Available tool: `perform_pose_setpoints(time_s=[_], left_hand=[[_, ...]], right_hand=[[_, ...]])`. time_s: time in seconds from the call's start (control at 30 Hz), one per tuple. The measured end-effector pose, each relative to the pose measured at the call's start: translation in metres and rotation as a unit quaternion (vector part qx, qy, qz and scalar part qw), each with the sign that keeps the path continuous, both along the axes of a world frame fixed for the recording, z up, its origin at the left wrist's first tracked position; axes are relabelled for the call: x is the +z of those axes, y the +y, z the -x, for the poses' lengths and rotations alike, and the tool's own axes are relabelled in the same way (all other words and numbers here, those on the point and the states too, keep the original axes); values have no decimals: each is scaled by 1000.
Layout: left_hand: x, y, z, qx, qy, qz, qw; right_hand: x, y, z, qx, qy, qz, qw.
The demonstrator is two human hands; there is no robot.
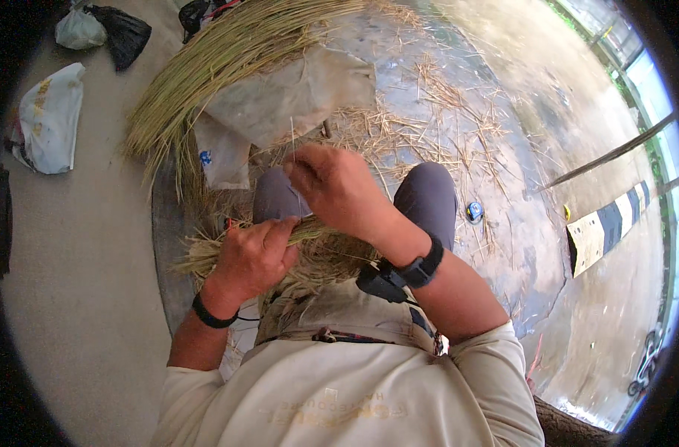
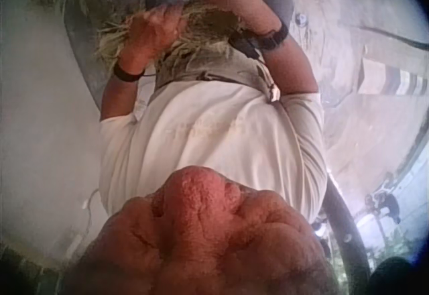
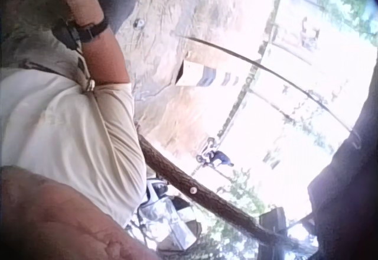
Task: The recorder is weaving a small basket out of straw or dried grass, using a needle to secure the coils.
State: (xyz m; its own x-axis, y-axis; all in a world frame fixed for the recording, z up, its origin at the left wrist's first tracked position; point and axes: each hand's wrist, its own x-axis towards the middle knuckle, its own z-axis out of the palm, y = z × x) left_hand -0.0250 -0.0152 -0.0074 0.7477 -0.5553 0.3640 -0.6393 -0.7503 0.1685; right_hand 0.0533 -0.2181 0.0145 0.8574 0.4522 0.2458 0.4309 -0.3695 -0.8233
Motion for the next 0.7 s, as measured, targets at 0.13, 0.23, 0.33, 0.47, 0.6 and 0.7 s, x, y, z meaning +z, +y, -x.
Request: perform_pose_setpoints(time_s=[0.13, 0.23, 0.33, 0.47, 0.6, 0.7], left_hand=[[1, 3, 0, 11, 42, -8, 999], [0, 14, 2, 46, 88, -17, 995], [-1, 49, 1, 99, 72, -14, 992], [14, 120, 10, 191, 57, -26, 980], [29, 156, 20, 224, 64, -65, 970], [26, 140, 18, 195, 114, -65, 972]], right_hand=[[-9, -1, 12, 43, 57, -178, 981], [8, -21, 2, 25, 278, -461, 843], [35, -72, 10, 37, 314, -557, 768], [33, -189, 6, -203, 160, -543, 799], [14, -293, -4, -250, 77, -499, 827], [-3, -278, 2, -276, 73, -398, 872]])
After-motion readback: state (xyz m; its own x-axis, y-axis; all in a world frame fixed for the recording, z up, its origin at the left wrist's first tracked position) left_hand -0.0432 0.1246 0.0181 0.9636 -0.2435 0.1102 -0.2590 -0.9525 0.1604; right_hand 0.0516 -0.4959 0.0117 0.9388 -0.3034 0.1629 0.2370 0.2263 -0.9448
